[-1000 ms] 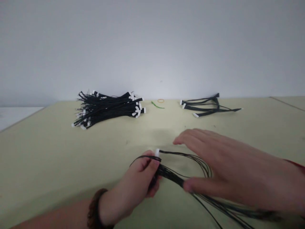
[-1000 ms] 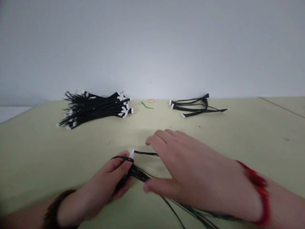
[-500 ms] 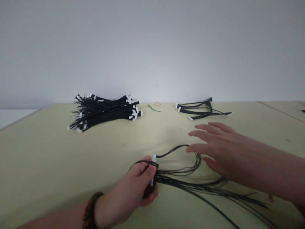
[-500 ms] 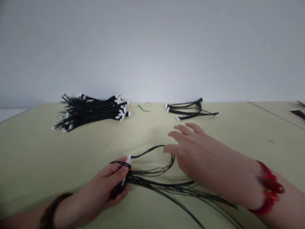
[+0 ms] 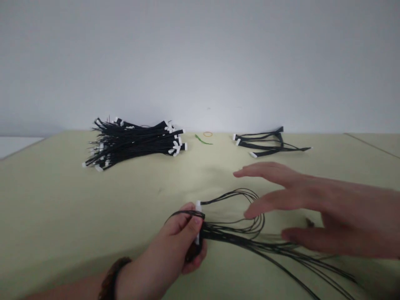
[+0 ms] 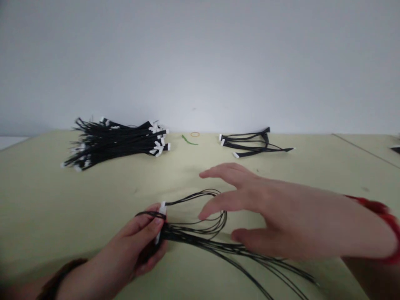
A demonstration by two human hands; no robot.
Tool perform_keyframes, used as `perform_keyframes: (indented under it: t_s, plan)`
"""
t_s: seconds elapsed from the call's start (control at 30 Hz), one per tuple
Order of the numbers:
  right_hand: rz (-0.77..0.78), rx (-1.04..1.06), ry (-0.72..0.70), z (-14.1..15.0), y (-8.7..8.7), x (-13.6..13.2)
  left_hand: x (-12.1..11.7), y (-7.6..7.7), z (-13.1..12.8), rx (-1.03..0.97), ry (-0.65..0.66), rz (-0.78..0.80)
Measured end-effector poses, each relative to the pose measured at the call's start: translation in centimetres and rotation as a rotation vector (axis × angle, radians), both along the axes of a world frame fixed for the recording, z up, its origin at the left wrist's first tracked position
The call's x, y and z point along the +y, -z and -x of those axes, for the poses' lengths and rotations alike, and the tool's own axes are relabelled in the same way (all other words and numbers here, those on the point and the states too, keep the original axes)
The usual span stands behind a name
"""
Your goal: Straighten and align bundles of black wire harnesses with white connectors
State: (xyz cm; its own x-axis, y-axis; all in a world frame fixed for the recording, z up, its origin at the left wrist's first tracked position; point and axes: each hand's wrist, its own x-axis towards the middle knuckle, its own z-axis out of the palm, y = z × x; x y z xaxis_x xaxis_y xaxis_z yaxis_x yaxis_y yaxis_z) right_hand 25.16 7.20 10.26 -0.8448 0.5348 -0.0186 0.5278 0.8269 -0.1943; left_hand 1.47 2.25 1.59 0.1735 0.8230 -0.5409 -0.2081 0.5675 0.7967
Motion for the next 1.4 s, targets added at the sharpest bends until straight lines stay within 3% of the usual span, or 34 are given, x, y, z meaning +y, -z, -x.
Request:
perform_keyframes:
  t_s: [0.07,0.17,0.3,0.43,0.53,0.63,0.87,1.07,1.17,1.4]
  plan:
    - [-0.036,0.078,0.062,1.0,-0.5,-1.7,0.0,0.1,-0.1,-0.007,0.002,-0.008]
    - [0.053,0.104,0.101,2.9,0.6,-2.9,0.0,0.4,-0.1,0.003,0.018,-0.050]
    - [0.111,0.013,0.140,3.5,2.3,-2.1,0.1,0.5,-0.1,0.038,0.067,-0.088]
    - [0.120,-0.013,0.130,3.1,2.1,-0.9,0.1,0.2,-0.1,0.060,0.093,-0.089]
    - [0.130,-0.021,0.047,3.3,1.9,-0.4,0.0,-0.2,-0.2,0.061,0.095,-0.113]
    - [0.064,-0.043,0.005,3.7,2.2,-0.2,0.0,-0.3,-0.3,0.034,0.091,-0.098]
    - [-0.247,-0.017,0.021,4.5,4.0,-1.1,0.1,0.5,-0.2,0.006,0.055,-0.136]
    - [-0.488,0.120,-0.075,5.3,3.2,-2.8,0.0,0.7,0.1,-0.075,-0.067,-0.125]
    - [-0.519,0.117,-0.084,5.3,3.0,-3.7,0.0,0.9,0.1,-0.103,-0.096,-0.120]
    - [-0.430,-0.010,0.079,5.1,4.2,-3.8,0.0,0.9,0.2,-0.074,-0.015,-0.130]
